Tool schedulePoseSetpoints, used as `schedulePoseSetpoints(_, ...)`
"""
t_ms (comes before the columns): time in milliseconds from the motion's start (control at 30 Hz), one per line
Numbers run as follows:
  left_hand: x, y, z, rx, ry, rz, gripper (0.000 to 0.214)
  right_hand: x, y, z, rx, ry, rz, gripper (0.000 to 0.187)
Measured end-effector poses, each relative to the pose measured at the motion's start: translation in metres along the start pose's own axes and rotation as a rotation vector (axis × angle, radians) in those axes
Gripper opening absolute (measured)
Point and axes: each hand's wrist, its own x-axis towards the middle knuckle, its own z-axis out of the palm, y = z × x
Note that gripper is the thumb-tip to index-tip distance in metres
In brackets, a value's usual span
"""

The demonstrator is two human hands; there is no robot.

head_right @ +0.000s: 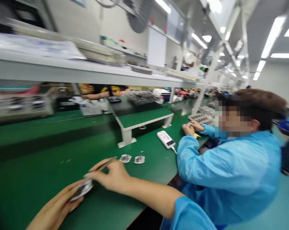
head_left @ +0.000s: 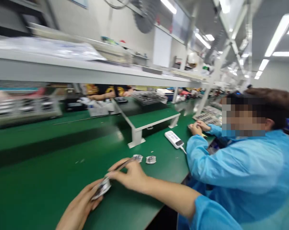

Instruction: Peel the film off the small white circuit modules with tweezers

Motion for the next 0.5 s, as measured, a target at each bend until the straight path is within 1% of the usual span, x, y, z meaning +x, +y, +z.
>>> schedulePoseSetpoints(33, -0.008, -0.007, -0.008, -0.074, 0.000, -0.056, 0.068, -0.006, 0.005, -0.004, -0.003, 0.043, 0.002, 0.014)
schedulePoseSetpoints(67, -0.013, -0.012, -0.012, -0.115, -0.049, -0.058, 0.072, -0.011, 0.011, -0.008, -0.011, 0.059, 0.009, 0.016)
schedulePoseSetpoints(133, -0.015, -0.018, -0.013, -0.154, -0.027, -0.035, 0.070, -0.020, 0.023, -0.016, -0.060, 0.069, 0.035, 0.016)
schedulePoseSetpoints(200, -0.010, -0.022, -0.011, -0.146, 0.004, -0.005, 0.066, -0.029, 0.034, -0.024, -0.141, 0.085, 0.045, 0.017)
schedulePoseSetpoints(333, -0.005, -0.033, -0.007, -0.015, 0.052, 0.087, 0.065, -0.048, 0.044, -0.037, -0.348, 0.033, 0.005, 0.024)
schedulePoseSetpoints(433, -0.006, -0.039, -0.004, 0.130, 0.033, 0.147, 0.054, -0.056, 0.043, -0.041, -0.501, -0.033, -0.047, 0.022)
schedulePoseSetpoints(500, -0.008, -0.039, -0.001, 0.233, 0.013, 0.198, 0.048, -0.058, 0.042, -0.041, -0.586, -0.044, -0.060, 0.023)
